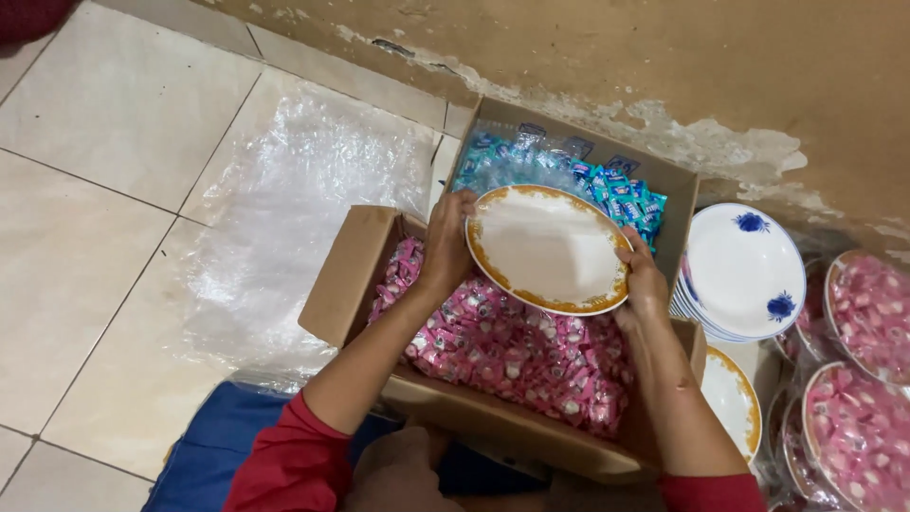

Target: A person is manually packing pink candies into a cardboard box and placing plastic-wrapped plates on top of them.

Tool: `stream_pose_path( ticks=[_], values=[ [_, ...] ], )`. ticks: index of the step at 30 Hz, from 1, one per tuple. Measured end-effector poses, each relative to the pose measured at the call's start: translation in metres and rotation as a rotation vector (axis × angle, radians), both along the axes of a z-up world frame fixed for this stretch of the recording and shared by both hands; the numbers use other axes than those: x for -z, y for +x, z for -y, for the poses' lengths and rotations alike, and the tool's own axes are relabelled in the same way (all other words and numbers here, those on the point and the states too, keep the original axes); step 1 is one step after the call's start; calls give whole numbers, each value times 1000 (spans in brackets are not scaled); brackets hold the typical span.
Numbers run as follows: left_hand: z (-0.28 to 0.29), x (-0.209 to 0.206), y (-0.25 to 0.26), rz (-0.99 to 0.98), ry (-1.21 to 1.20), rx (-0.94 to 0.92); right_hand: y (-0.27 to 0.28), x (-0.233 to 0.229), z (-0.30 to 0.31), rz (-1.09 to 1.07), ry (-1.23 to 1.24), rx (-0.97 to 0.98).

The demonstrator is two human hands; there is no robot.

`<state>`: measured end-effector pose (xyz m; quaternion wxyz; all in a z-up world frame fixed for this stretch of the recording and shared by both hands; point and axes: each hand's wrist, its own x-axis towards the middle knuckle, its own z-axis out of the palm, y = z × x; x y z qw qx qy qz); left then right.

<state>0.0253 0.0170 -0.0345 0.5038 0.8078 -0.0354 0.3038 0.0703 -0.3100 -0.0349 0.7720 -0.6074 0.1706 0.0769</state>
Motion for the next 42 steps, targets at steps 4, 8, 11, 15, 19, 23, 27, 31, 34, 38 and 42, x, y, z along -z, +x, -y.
stream_pose_path(
  ticks=[4, 8, 11, 15, 19, 23, 27, 31, 34, 38, 42],
  values=[
    [-8, -34, -2, -465, -141, 98, 7, 20, 2, 8, 24, 51],
    [-20, -19, 16, -438, -419, 251, 19, 24, 3, 41, 21, 116],
    [-12, -26, 4, -387, -791, 426, 18, 33, 7, 24, 21, 192],
    [10, -28, -8, -362, -783, 483, 13, 29, -10, 21, 100, 363],
    [39, -13, -3, -387, -707, 307, 3, 1, -43, -104, 402, 342],
    [35, -11, 4, -552, -337, 181, 4, -15, -49, -91, 288, 116],
    [33, -32, -3, -630, -91, 157, -9, -54, -55, -5, -142, 27],
    [20, -52, 6, -507, -237, 117, 2, -70, -30, 221, -377, 144],
    [14, -77, 26, -315, -222, 44, 9, -101, -27, 410, -512, 133],
    [19, -102, 42, -503, -664, 197, 15, -127, -18, 364, -290, 113],
    [17, -71, 61, -583, -1209, 346, 26, -124, -2, 167, 260, 125]
  ],
)
